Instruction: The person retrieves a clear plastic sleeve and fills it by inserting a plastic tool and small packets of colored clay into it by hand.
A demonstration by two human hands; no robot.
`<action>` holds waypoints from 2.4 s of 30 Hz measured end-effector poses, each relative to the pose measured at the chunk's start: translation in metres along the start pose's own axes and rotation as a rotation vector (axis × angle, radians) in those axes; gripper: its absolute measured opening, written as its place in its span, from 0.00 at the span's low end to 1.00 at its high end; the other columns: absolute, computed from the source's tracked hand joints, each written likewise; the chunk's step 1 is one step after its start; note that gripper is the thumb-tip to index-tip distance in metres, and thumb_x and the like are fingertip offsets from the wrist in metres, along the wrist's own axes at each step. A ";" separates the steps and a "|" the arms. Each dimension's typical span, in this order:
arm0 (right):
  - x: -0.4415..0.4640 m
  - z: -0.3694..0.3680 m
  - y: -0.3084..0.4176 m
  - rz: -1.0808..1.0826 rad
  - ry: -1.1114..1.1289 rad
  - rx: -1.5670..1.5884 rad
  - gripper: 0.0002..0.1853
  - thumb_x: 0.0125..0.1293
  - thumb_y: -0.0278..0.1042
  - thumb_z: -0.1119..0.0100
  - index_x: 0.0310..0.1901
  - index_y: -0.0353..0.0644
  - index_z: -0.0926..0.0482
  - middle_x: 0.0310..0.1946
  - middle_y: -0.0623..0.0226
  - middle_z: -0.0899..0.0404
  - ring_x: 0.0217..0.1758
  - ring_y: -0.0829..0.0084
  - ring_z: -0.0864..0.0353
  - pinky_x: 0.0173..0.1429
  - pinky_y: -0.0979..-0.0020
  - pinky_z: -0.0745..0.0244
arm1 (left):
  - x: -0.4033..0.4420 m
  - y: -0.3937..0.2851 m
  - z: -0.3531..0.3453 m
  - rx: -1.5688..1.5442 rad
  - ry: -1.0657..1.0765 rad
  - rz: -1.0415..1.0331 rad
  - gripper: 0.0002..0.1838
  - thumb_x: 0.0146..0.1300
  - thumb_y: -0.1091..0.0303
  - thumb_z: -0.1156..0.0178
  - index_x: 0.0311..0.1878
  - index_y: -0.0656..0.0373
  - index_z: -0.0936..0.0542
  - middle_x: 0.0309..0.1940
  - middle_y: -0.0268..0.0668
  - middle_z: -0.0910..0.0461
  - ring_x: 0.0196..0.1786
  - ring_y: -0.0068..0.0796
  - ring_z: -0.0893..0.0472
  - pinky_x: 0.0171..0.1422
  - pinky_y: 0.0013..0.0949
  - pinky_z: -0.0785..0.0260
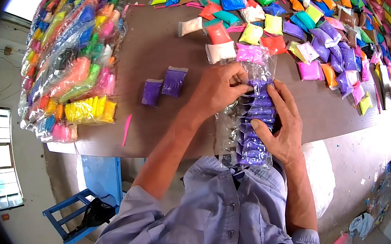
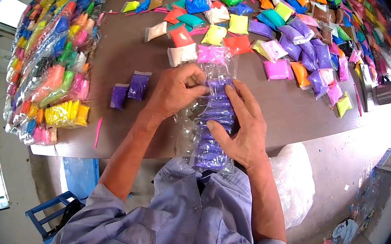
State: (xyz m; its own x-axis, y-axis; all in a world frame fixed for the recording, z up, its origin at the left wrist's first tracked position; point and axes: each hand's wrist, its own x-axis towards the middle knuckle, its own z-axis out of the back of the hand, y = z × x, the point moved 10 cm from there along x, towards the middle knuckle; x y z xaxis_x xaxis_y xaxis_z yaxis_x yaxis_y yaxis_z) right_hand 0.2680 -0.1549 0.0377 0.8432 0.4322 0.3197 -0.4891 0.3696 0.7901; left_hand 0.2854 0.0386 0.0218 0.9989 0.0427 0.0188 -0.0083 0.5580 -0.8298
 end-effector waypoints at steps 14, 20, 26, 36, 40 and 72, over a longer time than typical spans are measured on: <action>-0.002 0.003 0.002 -0.024 -0.009 -0.011 0.43 0.59 0.45 0.23 0.76 0.39 0.23 0.81 0.48 0.31 0.80 0.46 0.27 0.81 0.53 0.29 | 0.009 -0.006 -0.010 -0.103 0.098 -0.096 0.15 0.68 0.80 0.36 0.57 0.64 0.16 0.38 0.35 0.12 0.41 0.21 0.14 0.46 0.31 0.21; -0.001 -0.002 0.003 0.026 0.017 -0.103 0.43 0.60 0.48 0.24 0.76 0.39 0.23 0.80 0.49 0.30 0.81 0.46 0.29 0.82 0.51 0.31 | -0.003 -0.017 0.005 -0.037 0.052 -0.088 0.17 0.70 0.77 0.35 0.61 0.59 0.14 0.41 0.36 0.12 0.41 0.21 0.14 0.45 0.31 0.21; -0.001 0.001 0.005 0.021 -0.001 -0.088 0.42 0.60 0.47 0.24 0.75 0.39 0.23 0.80 0.50 0.29 0.80 0.45 0.28 0.81 0.51 0.30 | -0.034 0.015 0.096 0.302 -0.334 0.008 0.15 0.71 0.65 0.30 0.57 0.59 0.13 0.50 0.48 0.10 0.47 0.47 0.08 0.51 0.43 0.16; -0.002 0.001 0.003 -0.005 0.005 -0.068 0.41 0.59 0.46 0.24 0.74 0.40 0.22 0.80 0.52 0.29 0.80 0.47 0.27 0.81 0.52 0.30 | -0.057 0.075 0.135 0.406 -0.251 0.202 0.24 0.61 0.66 0.22 0.58 0.64 0.15 0.37 0.40 0.11 0.39 0.34 0.12 0.46 0.37 0.19; -0.002 0.002 0.003 -0.002 0.006 -0.068 0.41 0.59 0.46 0.24 0.74 0.40 0.22 0.80 0.53 0.29 0.80 0.48 0.27 0.81 0.52 0.30 | -0.056 0.080 0.129 -0.021 -0.196 0.166 0.22 0.62 0.70 0.21 0.56 0.66 0.15 0.35 0.32 0.14 0.35 0.19 0.17 0.39 0.27 0.23; 0.002 0.000 0.004 0.039 -0.025 -0.025 0.41 0.56 0.42 0.21 0.71 0.34 0.20 0.77 0.44 0.27 0.72 0.47 0.18 0.75 0.54 0.23 | 0.002 0.006 0.019 -0.190 -0.058 0.001 0.11 0.71 0.73 0.28 0.55 0.61 0.15 0.39 0.29 0.14 0.36 0.13 0.18 0.32 0.24 0.28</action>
State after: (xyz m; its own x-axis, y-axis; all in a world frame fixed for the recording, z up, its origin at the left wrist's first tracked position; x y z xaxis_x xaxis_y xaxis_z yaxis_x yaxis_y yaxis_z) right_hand 0.2675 -0.1529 0.0418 0.8285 0.4259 0.3636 -0.5270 0.3736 0.7633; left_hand 0.2859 0.0582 0.0273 0.9945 0.0942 0.0453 0.0048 0.3920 -0.9200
